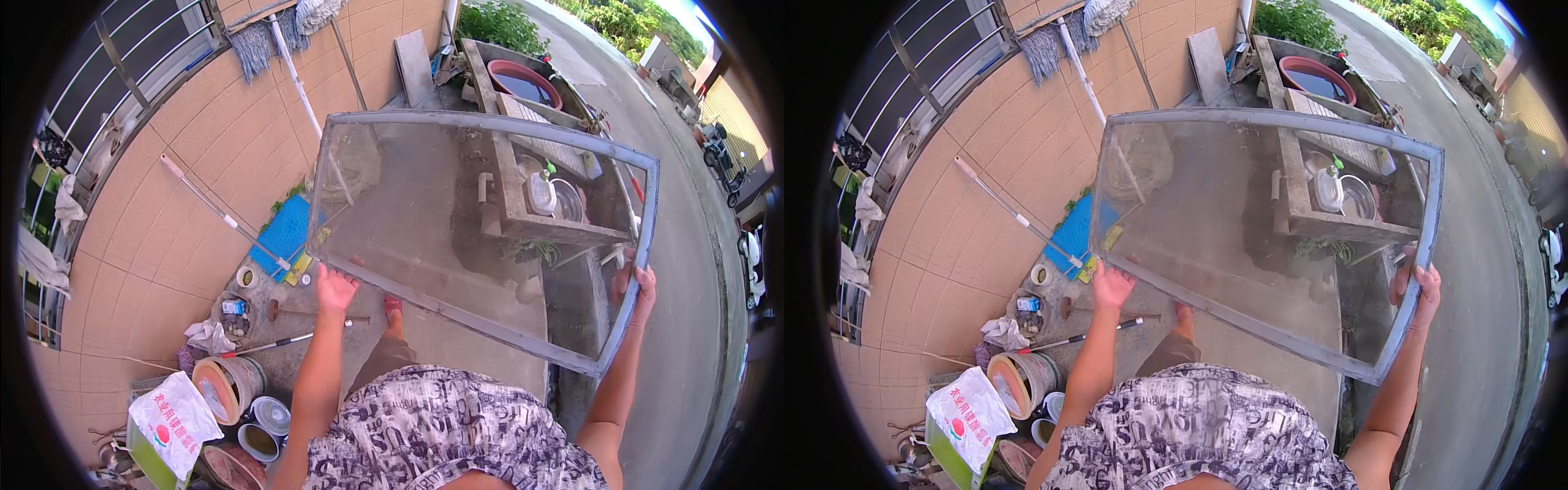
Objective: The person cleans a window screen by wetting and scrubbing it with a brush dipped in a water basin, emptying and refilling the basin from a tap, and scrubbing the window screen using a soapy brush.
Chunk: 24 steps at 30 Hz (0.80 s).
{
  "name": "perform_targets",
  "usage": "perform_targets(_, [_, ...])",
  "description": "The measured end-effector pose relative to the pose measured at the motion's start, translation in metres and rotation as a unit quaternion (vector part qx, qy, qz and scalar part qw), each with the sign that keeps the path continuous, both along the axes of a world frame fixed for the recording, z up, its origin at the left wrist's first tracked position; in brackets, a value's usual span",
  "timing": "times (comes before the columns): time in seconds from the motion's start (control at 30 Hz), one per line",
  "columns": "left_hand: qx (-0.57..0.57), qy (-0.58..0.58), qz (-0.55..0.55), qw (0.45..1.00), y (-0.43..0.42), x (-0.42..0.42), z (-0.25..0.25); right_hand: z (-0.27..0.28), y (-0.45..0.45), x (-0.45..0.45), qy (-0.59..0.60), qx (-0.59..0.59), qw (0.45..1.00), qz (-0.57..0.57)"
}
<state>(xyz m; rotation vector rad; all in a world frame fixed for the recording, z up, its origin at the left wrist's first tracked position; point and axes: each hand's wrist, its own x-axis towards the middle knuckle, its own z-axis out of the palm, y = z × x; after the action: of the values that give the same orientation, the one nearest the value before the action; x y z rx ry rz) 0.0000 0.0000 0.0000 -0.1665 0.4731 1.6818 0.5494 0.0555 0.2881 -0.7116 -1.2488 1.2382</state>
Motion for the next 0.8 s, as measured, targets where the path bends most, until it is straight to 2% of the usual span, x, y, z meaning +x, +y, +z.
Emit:
perform_targets(0.07, [0.006, 0.073, -0.055, 0.996, 0.023, 0.002, 0.015, -0.010, -0.012, 0.014, 0.008, 0.001, 0.997, -0.072])
perform_targets(0.1, [-0.069, 0.083, -0.063, 0.992, 0.059, -0.063, 0.006, -0.054, 0.051, -0.037, 0.018, -0.073, 0.994, -0.076])
perform_targets(0.17, [0.010, 0.103, -0.092, 0.990, 0.177, -0.051, 0.011, -0.033, 0.120, -0.027, 0.018, -0.046, 0.993, -0.111])
perform_targets(0.2, [-0.010, 0.088, -0.102, 0.991, 0.188, -0.046, 0.001, -0.037, 0.128, -0.025, 0.006, -0.065, 0.990, -0.127])
perform_targets(0.23, [0.027, 0.123, -0.117, 0.985, 0.251, -0.066, 0.025, -0.033, 0.161, -0.035, 0.022, -0.042, 0.989, -0.139])
perform_targets(0.43, [0.058, 0.189, -0.165, 0.966, 0.449, -0.107, 0.077, -0.070, 0.283, -0.053, 0.126, -0.113, 0.967, -0.190])
perform_targets(0.53, [0.066, 0.168, -0.164, 0.970, 0.542, -0.116, 0.089, -0.113, 0.358, -0.055, 0.164, -0.114, 0.967, -0.156])
perform_targets(0.57, [0.036, 0.183, -0.185, 0.965, 0.572, -0.162, 0.080, -0.185, 0.365, -0.119, 0.223, -0.166, 0.941, -0.193])
perform_targets(0.6, [0.028, 0.202, -0.189, 0.961, 0.617, -0.169, 0.097, -0.200, 0.402, -0.134, 0.257, -0.184, 0.926, -0.209])
perform_targets(0.63, [0.063, 0.205, -0.200, 0.956, 0.683, -0.159, 0.125, -0.180, 0.455, -0.128, 0.280, -0.168, 0.919, -0.222])
perform_targets(0.7, [0.064, 0.167, -0.210, 0.961, 0.757, -0.120, 0.108, -0.141, 0.517, -0.092, 0.250, -0.147, 0.931, -0.220])
perform_targets(0.73, [0.060, 0.208, -0.216, 0.952, 0.784, -0.131, 0.115, -0.146, 0.538, -0.110, 0.240, -0.140, 0.937, -0.211])
perform_targets(0.8, [0.061, 0.206, -0.228, 0.950, 0.851, -0.139, 0.126, -0.148, 0.583, -0.123, 0.256, -0.141, 0.928, -0.233])
